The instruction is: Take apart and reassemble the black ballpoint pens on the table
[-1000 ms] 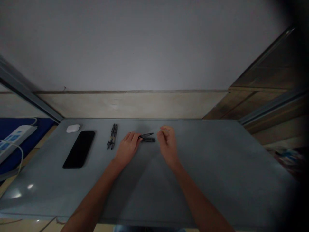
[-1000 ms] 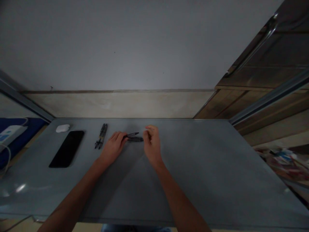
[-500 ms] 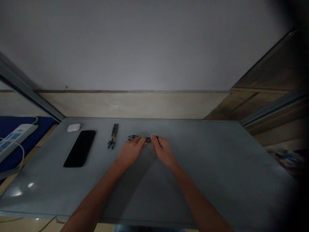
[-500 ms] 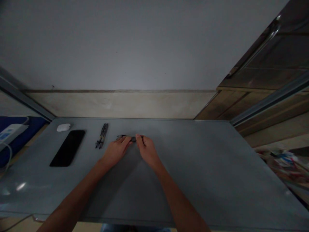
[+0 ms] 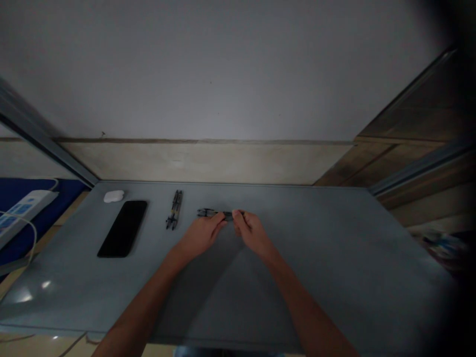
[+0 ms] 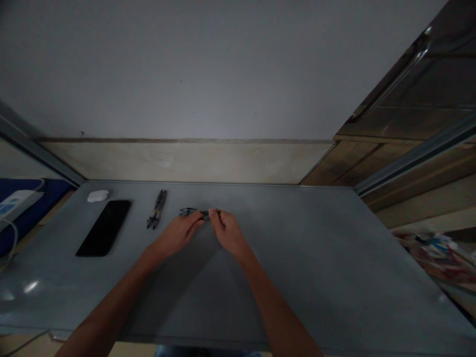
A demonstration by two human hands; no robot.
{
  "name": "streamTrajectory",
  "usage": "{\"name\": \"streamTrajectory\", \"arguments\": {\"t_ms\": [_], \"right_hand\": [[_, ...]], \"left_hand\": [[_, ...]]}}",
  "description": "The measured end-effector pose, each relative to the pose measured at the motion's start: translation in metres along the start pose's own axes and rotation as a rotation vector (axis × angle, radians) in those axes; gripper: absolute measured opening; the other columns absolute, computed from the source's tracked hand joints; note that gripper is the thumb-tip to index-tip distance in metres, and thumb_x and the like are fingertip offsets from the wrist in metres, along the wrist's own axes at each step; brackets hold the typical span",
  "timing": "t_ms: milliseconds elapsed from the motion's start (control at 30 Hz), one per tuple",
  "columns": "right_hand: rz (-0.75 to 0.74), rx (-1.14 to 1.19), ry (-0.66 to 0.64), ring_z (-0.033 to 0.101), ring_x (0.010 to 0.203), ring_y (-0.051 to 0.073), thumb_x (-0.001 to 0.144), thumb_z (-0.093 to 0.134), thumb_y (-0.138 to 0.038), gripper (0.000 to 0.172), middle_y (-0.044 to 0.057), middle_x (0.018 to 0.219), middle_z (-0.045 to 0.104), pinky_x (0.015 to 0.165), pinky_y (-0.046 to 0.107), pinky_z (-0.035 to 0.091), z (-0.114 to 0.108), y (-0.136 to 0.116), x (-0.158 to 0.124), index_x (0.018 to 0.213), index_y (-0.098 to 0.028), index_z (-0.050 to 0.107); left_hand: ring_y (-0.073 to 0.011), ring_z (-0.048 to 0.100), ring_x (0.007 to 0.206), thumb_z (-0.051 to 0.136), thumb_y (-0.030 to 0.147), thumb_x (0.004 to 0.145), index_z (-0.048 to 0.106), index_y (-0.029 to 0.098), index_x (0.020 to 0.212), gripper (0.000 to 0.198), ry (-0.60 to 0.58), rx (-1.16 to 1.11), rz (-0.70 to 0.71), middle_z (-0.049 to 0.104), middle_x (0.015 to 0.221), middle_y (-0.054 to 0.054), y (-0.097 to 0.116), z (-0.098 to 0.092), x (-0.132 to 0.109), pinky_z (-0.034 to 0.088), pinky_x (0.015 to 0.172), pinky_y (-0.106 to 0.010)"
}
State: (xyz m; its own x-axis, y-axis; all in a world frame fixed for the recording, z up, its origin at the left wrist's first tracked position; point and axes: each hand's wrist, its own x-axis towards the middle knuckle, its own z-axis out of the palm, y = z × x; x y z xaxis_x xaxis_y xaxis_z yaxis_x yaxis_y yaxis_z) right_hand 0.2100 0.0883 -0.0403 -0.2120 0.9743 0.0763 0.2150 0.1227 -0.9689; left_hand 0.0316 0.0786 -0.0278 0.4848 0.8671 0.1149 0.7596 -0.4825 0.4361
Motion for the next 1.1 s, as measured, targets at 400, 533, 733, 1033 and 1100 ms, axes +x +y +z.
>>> {"name": "streamTrajectory", "arguments": {"t_ms": [400,533,733,1033,1100], "right_hand": [[0.003,-0.174,0.093,0.033,0.042,0.011,0.091,0.035,-0.062,0.059,-0.003,0.045,0.030,0.044,0.026,0.024,0.008,-0.006,0.000,0.048,-0.023,0.031],[0.050,-0.114,0.116,0.035,0.041,0.011,0.092,0.035,-0.060,0.059,-0.002,0.042,0.033,0.042,0.026,0.025,0.011,-0.009,-0.001,0.047,-0.023,0.033],[0.096,-0.059,0.142,0.033,0.039,0.010,0.092,0.035,-0.061,0.059,-0.003,0.042,0.032,0.041,0.025,0.025,0.015,-0.005,0.000,0.047,-0.023,0.032],[0.091,-0.027,0.075,0.032,0.036,0.010,0.090,0.033,-0.066,0.062,-0.003,0.041,0.032,0.038,0.025,0.024,0.012,0.002,0.000,0.046,-0.023,0.033],[0.097,-0.022,0.054,0.034,0.036,0.011,0.090,0.032,-0.067,0.062,-0.003,0.040,0.034,0.039,0.026,0.026,0.012,0.002,0.000,0.046,-0.023,0.035]], "left_hand": [[-0.0184,0.067,0.089,0.032,0.036,0.102,0.057,0.021,0.109,0.031,0.122,0.120,-0.044,0.070,0.100,-0.006,0.014,0.010,-0.001,0.049,0.071,-0.027],[-0.0188,0.067,0.087,0.031,0.041,0.101,0.058,0.022,0.107,0.033,0.130,0.184,-0.113,0.069,0.098,-0.005,0.021,0.009,-0.002,0.049,0.068,-0.027],[-0.0211,0.067,0.085,0.027,0.047,0.100,0.058,0.019,0.093,0.043,0.168,0.265,-0.234,0.070,0.093,-0.007,0.023,0.015,-0.002,0.046,0.063,-0.027],[-0.0232,0.069,0.070,0.019,0.048,0.101,0.058,0.019,0.097,0.049,0.006,0.279,-0.180,0.072,0.084,-0.008,0.017,0.014,0.000,0.043,0.056,-0.030],[-0.0234,0.069,0.072,0.019,0.047,0.101,0.058,0.018,0.098,0.049,-0.016,0.247,-0.166,0.072,0.083,-0.008,0.014,0.013,0.000,0.044,0.058,-0.030]]}}
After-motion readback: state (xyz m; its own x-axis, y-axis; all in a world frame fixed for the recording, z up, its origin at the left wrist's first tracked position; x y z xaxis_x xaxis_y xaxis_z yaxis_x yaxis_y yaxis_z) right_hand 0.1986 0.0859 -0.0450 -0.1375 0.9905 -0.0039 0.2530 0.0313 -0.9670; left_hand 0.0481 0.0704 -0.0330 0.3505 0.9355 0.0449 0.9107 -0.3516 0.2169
